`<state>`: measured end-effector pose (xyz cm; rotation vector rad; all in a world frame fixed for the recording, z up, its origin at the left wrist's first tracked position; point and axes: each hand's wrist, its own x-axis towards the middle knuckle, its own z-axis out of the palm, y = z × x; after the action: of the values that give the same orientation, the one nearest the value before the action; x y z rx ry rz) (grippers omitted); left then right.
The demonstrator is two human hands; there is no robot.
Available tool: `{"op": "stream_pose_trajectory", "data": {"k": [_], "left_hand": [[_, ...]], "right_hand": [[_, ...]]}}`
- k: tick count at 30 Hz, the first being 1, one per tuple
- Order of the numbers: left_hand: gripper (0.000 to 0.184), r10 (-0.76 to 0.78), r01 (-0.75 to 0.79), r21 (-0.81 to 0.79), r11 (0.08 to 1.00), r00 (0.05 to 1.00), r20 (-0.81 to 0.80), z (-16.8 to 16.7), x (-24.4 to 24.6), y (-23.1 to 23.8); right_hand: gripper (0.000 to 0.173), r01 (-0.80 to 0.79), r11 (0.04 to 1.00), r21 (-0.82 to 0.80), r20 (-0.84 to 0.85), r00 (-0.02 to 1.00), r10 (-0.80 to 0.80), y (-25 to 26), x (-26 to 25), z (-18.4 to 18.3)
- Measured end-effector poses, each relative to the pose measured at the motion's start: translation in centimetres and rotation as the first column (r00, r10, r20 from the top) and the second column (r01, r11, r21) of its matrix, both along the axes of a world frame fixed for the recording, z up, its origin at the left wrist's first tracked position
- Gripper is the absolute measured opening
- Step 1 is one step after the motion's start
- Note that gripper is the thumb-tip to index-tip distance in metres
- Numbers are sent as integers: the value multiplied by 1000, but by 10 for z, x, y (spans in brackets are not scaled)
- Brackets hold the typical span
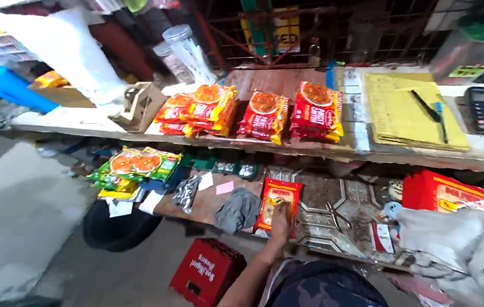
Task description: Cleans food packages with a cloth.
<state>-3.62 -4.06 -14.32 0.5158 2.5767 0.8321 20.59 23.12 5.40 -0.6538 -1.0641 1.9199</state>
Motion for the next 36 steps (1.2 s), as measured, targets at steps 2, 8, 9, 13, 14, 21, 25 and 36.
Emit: {"op": "stream_pose_trajectory", "data": {"k": [2, 8, 9, 13, 14, 21, 25, 36], "left_hand": [[60, 140, -140, -34, 990, 990, 5, -5, -14, -22], [63, 264, -244, -148, 959, 954, 141, 0, -56, -35], [63, 272, -241, -189, 952, 950, 156, 3, -65, -34], [70, 271, -174, -338, 925, 925, 265, 18, -96, -25], [71, 273, -162, -344, 925, 913, 303, 19, -102, -23], [69, 91, -33, -127, 991, 872, 480, -3, -112, -22], [72, 105, -117, -13, 993, 829, 550, -22, -116, -28], [92, -13, -279, 265, 923, 667, 745, -10, -97, -20]], "right_hand": [[14, -296, 952, -80, -12, 955, 296, -6, -17, -23], [35, -325, 854, -406, 405, 774, 487, -75, -106, -91], [38, -325, 839, -437, 439, 737, 514, -84, -115, -104], [50, -268, 797, -542, 557, 596, 579, -111, -138, -174], [54, -241, 790, -564, 585, 559, 588, -117, -143, -187], [59, -218, 819, -531, 656, 506, 560, -136, -163, -213], [58, -183, 840, -511, 671, 526, 523, -135, -161, -218], [60, -160, 848, -505, 681, 531, 505, -131, -157, -227]]}}
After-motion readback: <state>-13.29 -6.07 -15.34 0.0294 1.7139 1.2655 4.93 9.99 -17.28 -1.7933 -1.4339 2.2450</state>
